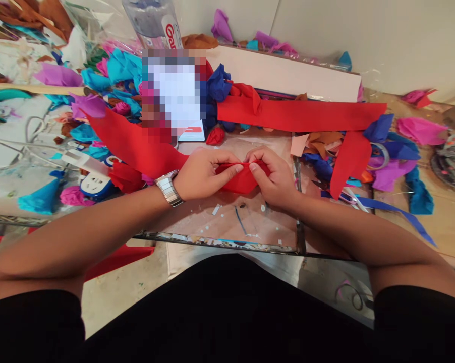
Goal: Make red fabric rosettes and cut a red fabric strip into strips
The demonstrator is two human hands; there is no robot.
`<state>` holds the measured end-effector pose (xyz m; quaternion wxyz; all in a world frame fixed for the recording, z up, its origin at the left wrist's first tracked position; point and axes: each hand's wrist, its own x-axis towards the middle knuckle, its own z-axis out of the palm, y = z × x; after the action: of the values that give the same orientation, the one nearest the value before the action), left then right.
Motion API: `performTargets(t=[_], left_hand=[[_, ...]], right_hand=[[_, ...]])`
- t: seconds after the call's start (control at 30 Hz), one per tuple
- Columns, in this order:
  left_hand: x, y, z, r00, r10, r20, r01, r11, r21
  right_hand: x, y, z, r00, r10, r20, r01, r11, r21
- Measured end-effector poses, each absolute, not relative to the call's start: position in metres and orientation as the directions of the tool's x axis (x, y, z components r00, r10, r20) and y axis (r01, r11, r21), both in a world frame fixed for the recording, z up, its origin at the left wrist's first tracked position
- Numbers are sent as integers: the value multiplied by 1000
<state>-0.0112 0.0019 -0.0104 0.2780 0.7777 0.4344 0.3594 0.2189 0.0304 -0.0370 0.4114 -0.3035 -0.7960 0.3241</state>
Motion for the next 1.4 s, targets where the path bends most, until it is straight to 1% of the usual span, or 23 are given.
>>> performTargets(t=[0.2,0.43,0.6,0.73,0.87,1.0,1.27,1.4], left_hand=[[-12,4,-9,338,895,291,463,-427,777],[-11,4,-7,344,889,303,449,-439,778],[-11,3,-8,351,887,300,462,-443,769],[-11,3,-9,360,886,294,453,-441,775],[-12,4,-9,394,876,279,419,-441,793],[-13,4,-8,409,876,258,435,-435,789],[-13,6,-11,384,890,247,403,-402,823],[-13,6,-10,403,886,229,377,-388,841]], right_hand=[[219,32,-37,-451,775,442,237,582,-778],[219,31,-37,-471,748,468,237,618,-750],[220,30,-36,-477,743,470,188,608,-771],[222,29,-34,-492,739,460,198,610,-767],[221,28,-36,-468,746,474,213,616,-758],[220,29,-39,-434,761,482,206,604,-770],[221,27,-36,-451,732,511,206,642,-738],[222,27,-36,-457,714,531,196,663,-723]])
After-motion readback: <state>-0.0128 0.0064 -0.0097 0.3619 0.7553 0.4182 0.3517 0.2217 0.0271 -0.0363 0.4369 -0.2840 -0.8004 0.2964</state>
